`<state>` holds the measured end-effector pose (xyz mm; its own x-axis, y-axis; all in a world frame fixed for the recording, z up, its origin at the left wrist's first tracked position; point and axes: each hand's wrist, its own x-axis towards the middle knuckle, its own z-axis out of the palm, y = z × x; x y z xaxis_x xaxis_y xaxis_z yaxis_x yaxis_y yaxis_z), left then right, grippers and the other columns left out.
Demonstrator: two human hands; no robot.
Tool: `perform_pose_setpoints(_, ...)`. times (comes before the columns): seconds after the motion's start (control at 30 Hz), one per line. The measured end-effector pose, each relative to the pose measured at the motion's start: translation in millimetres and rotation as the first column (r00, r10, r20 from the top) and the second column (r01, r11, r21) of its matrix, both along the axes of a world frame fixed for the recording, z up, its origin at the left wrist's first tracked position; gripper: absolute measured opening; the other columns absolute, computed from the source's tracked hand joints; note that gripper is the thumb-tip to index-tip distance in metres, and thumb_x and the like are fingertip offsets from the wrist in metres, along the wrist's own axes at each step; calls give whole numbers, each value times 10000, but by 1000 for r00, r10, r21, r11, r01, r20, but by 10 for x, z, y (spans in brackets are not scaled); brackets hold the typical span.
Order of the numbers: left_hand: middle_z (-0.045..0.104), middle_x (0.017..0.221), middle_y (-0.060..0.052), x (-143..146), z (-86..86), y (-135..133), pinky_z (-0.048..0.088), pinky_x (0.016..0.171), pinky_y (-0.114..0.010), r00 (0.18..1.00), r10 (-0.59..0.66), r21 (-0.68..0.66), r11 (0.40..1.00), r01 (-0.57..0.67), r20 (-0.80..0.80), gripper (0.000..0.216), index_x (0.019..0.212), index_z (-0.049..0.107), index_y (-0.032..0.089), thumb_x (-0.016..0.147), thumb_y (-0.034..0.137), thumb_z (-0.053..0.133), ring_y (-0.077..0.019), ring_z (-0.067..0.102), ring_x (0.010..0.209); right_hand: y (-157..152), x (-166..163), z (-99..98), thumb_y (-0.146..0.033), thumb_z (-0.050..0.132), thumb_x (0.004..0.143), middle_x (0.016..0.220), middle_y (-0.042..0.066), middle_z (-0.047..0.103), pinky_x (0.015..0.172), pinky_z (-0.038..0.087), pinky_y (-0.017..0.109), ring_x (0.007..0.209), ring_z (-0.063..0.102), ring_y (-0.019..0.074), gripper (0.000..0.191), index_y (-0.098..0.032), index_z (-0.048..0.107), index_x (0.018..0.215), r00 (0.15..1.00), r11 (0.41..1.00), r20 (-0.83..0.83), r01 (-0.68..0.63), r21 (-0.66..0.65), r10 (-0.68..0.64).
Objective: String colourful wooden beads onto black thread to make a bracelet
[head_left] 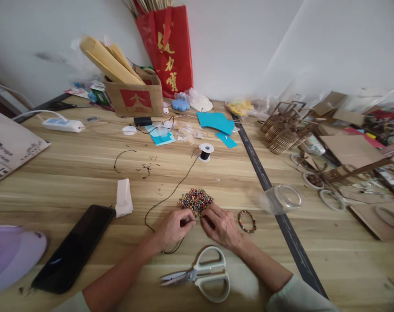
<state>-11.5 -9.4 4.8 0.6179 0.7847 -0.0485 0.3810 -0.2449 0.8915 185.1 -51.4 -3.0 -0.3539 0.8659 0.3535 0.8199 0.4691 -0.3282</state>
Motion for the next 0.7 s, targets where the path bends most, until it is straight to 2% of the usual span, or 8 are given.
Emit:
perform_pose_setpoints(0.13,495,561,40,5,-1,24,332,536,-210,998,-7,-40,999,10,60,124,673,546,159,796,169,533,-103,444,541,6,-2,-17,-197,507,915,816,54,634,560,379,235,659,586,141,116,-194,617,879,1000,1000,6,-2,-1,2)
perform_pose_setpoints(0.3,533,553,31,-3,23,66,373,518,-207,979,47,-222,975,-3,196,140,708,546,153,808,251,558,-103,497,513,17,0,-22,-208,516,925,818,57,634,580,391,232,685,592,146,110,-187,617,887,1000,1000,0,-29,0,29)
perform_pose_setpoints(0.43,533,542,38,-35,47,114,370,503,-200,950,109,-341,940,-3,292,239,740,551,146,774,365,641,-97,501,497,24,13,-31,-219,497,944,809,52,626,591,394,220,674,578,133,145,-182,624,883,999,999,-2,-49,12,49)
perform_pose_setpoints(0.7,583,597,19,-105,62,178,369,508,-195,934,146,-458,889,22,327,318,743,569,140,745,429,703,-87,493,530,27,32,-36,-217,477,961,793,47,622,592,410,219,671,587,129,176,-173,628,882,997,996,-4,-83,46,83)
